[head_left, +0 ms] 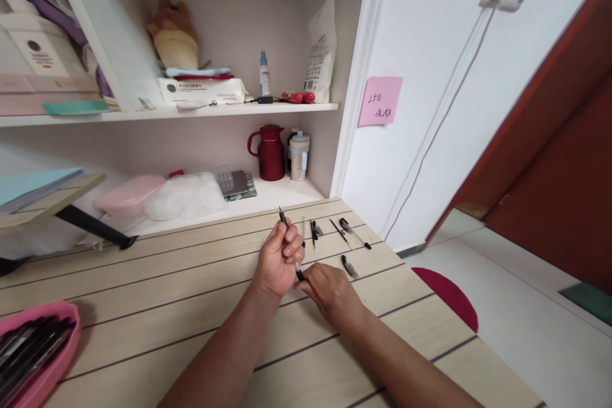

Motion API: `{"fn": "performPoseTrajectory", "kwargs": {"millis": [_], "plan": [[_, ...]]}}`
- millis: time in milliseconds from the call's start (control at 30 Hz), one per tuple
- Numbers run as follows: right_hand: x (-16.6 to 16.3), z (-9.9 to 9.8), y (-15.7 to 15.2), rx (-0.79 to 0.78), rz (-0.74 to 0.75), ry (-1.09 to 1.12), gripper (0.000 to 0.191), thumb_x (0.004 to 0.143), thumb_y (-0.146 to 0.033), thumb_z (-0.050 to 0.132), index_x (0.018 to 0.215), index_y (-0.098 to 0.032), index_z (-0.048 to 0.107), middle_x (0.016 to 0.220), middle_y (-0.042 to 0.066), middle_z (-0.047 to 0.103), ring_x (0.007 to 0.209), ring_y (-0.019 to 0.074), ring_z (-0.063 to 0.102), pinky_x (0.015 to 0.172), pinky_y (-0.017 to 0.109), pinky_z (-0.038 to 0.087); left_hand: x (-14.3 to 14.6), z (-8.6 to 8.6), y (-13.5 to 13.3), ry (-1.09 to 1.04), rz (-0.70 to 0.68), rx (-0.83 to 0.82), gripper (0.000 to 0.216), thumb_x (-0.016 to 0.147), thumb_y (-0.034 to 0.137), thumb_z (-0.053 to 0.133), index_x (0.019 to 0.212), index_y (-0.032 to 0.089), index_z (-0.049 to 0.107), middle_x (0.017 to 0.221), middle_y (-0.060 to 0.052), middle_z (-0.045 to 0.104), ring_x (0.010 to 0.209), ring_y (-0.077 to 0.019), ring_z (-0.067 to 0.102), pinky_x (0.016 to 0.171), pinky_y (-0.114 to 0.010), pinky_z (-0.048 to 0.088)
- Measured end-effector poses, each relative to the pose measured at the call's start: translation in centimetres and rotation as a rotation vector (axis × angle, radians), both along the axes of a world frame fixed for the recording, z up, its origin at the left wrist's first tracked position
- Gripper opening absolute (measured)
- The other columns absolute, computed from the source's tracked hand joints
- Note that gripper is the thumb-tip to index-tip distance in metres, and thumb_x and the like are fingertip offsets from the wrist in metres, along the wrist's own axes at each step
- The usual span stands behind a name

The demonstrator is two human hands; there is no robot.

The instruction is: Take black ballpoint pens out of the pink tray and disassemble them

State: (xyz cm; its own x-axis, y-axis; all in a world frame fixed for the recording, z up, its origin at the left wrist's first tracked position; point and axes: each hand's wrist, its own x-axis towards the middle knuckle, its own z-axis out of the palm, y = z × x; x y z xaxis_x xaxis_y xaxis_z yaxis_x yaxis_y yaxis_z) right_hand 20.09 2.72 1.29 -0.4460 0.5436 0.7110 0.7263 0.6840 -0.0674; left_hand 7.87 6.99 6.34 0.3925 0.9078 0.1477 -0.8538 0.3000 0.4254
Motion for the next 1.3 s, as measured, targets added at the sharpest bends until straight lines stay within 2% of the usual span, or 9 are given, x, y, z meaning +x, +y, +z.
{"fn": "performPoseTrajectory", "kwargs": {"millis": [233,600,700,800,900,1000,1100,1200,1300], "plan": [[0.1,0.4,-0.2,-0.049,0.062,-0.020,0.021,0.090,-0.027,0.036,0.076,-0.017,0.048,0.069,0.004,0.056,0.062,0.0142,0.049,0.056,0.026,0.035,-0.3,0.6,-0.1,0.017,-0.024,0.027,0.006,0.081,0.019,0.049,0.083,0.014,0.052,0.057,0.006,0.033,0.039,-0.0008,0.026,0.032,-0.013,0.018],[-0.6,-0.5,-0.5,-0.092,0.061,0.062,0.021,0.089,-0.023,0.037,0.071,-0.017,0.048,0.063,0.003,0.053,0.061,0.0140,0.048,0.054,0.026,0.033,0.0,0.5,-0.5,0.042,-0.015,0.048,0.007,0.081,0.022,0.051,0.081,0.015,0.050,0.056,0.007,0.030,0.038,-0.0009,0.023,0.032,-0.013,0.017],[-0.1,0.2,-0.2,-0.172,0.092,0.100,0.021,0.089,-0.027,0.038,0.074,-0.018,0.050,0.067,0.004,0.055,0.063,0.0141,0.050,0.057,0.025,0.035,-0.1,0.5,-0.4,0.043,0.002,0.046,0.006,0.081,0.021,0.050,0.082,0.014,0.051,0.056,0.007,0.031,0.039,-0.0009,0.024,0.033,-0.013,0.018],[1.4,1.1,0.6,-0.326,0.143,0.162,0.017,0.085,-0.034,0.046,0.081,-0.018,0.053,0.073,0.003,0.058,0.066,0.0133,0.052,0.059,0.024,0.037,-0.3,0.2,0.1,0.084,0.054,0.057,0.006,0.080,0.020,0.051,0.083,0.015,0.051,0.057,0.006,0.035,0.040,-0.0014,0.029,0.035,-0.013,0.022],[2.9,1.5,1.8,-0.428,0.006,0.317,0.020,0.086,-0.030,0.040,0.081,-0.019,0.055,0.072,0.002,0.059,0.065,0.0127,0.053,0.059,0.024,0.037,-0.8,-0.3,0.9,0.149,0.141,0.087,0.006,0.080,0.022,0.052,0.084,0.017,0.051,0.060,0.005,0.041,0.044,-0.0031,0.036,0.042,-0.015,0.031],[3.2,0.8,2.4,-0.512,-0.116,0.304,0.014,0.082,-0.024,0.045,0.077,-0.020,0.058,0.071,0.002,0.060,0.065,0.0132,0.053,0.058,0.024,0.036,-1.3,-0.8,1.6,0.224,0.225,0.081,0.010,0.078,0.025,0.054,0.086,0.020,0.051,0.062,0.005,0.045,0.049,-0.0053,0.043,0.048,-0.018,0.037],[2.2,-0.6,2.2,-0.593,-0.126,0.164,0.014,0.071,-0.024,0.059,0.083,-0.019,0.061,0.075,0.003,0.061,0.066,0.0145,0.055,0.058,0.024,0.036,-1.6,-1.3,2.1,0.302,0.276,0.064,0.017,0.075,0.029,0.058,0.088,0.021,0.051,0.062,0.005,0.046,0.046,-0.0045,0.042,0.043,-0.017,0.032],[1.3,-1.6,2.1,-0.613,-0.076,0.131,0.011,0.069,-0.020,0.059,0.079,-0.019,0.062,0.073,0.004,0.061,0.067,0.0151,0.055,0.059,0.024,0.036,-1.6,-2.2,2.4,0.398,0.279,0.085,0.022,0.074,0.032,0.060,0.090,0.020,0.051,0.060,0.006,0.047,0.040,-0.0025,0.037,0.038,-0.015,0.024],[1.3,-1.6,2.4,-0.630,0.028,0.216,0.010,0.072,-0.014,0.053,0.068,-0.018,0.061,0.069,0.003,0.060,0.068,0.0151,0.054,0.060,0.025,0.037,-1.3,-3.1,2.4,0.525,0.235,0.120,0.023,0.073,0.033,0.059,0.089,0.018,0.053,0.058,0.006,0.047,0.038,-0.0019,0.035,0.037,-0.015,0.020]]}}
